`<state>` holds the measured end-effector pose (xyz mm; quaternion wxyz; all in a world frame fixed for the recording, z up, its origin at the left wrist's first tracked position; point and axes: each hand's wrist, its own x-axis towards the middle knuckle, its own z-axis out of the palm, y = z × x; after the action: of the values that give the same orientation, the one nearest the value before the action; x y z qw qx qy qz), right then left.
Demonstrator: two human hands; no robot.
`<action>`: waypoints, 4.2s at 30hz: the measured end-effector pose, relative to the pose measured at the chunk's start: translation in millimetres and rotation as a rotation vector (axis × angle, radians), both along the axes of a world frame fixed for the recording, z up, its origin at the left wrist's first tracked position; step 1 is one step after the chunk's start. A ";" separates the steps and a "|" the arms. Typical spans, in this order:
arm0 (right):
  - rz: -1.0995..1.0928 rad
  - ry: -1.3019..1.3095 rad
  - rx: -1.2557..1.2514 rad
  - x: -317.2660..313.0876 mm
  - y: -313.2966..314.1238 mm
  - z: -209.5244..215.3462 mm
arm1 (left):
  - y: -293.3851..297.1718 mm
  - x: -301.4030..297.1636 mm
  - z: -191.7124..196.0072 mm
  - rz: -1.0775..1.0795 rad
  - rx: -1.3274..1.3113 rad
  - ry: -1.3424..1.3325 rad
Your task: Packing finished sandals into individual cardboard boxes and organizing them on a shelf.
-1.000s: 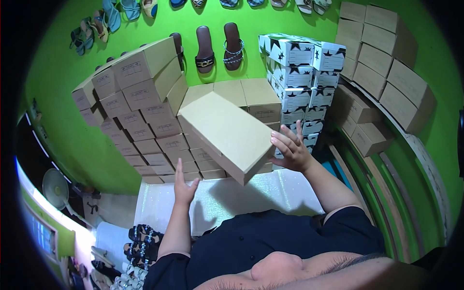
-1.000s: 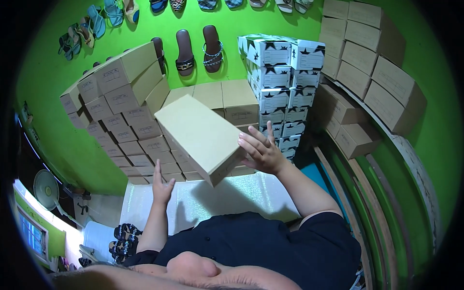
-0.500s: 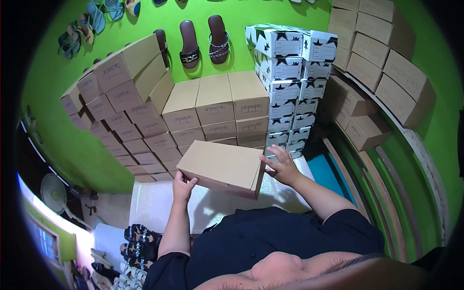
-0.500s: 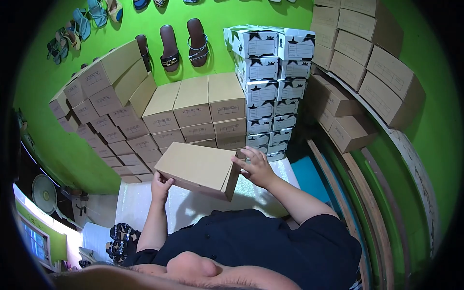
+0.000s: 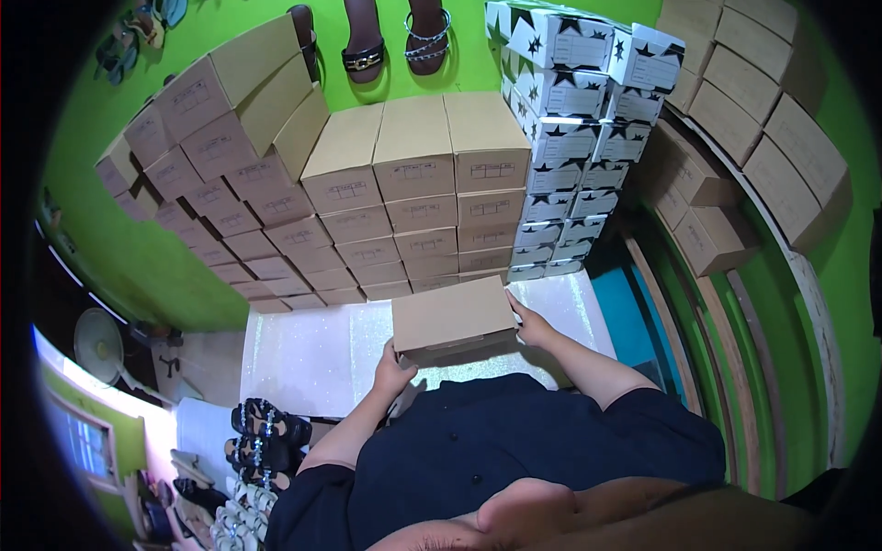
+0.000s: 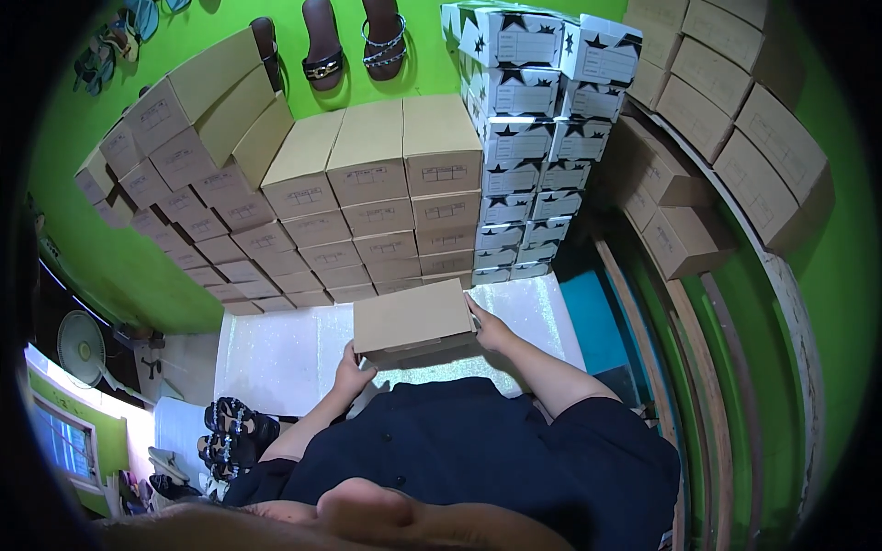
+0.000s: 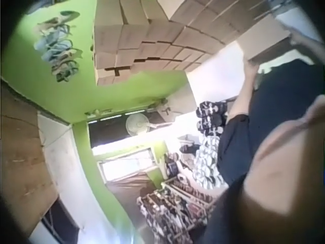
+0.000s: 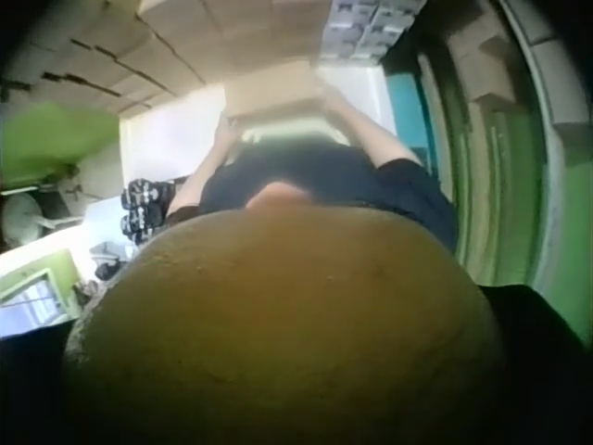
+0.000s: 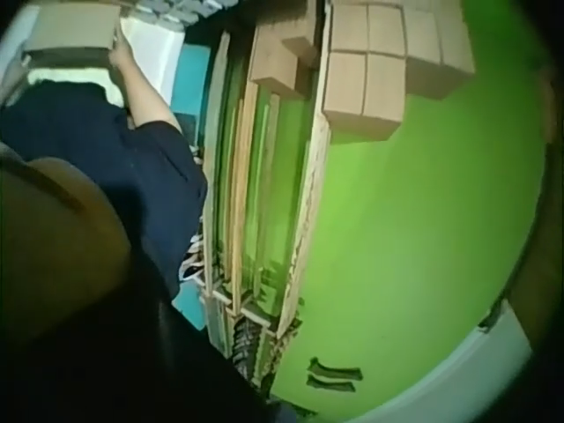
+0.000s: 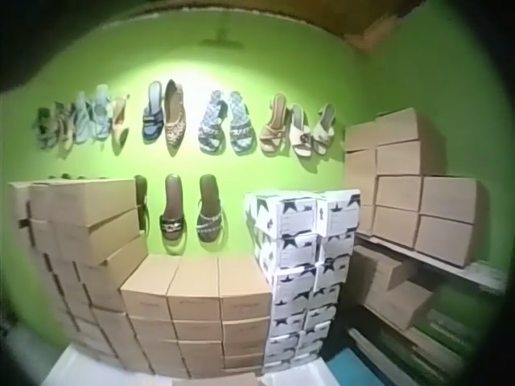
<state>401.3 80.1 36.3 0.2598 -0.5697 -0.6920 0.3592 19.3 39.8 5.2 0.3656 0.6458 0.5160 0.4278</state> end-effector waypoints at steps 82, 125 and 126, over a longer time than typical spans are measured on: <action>0.043 -0.551 -0.082 22.5 -46.8 -4.4 | 45.5 -0.1 -13.0 -0.231 -0.103 0.962; 0.108 -0.572 0.287 6.2 -75.6 -20.7 | -41.6 7.1 4.0 -0.172 0.119 0.946; 0.091 -0.595 0.275 -1.1 -78.6 -13.8 | -44.4 -3.3 6.8 -0.150 0.120 0.930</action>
<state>400.1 1.5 22.5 0.1044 -0.5778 -0.8043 0.0914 16.0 -4.6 11.9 0.0878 0.8242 0.5514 0.0949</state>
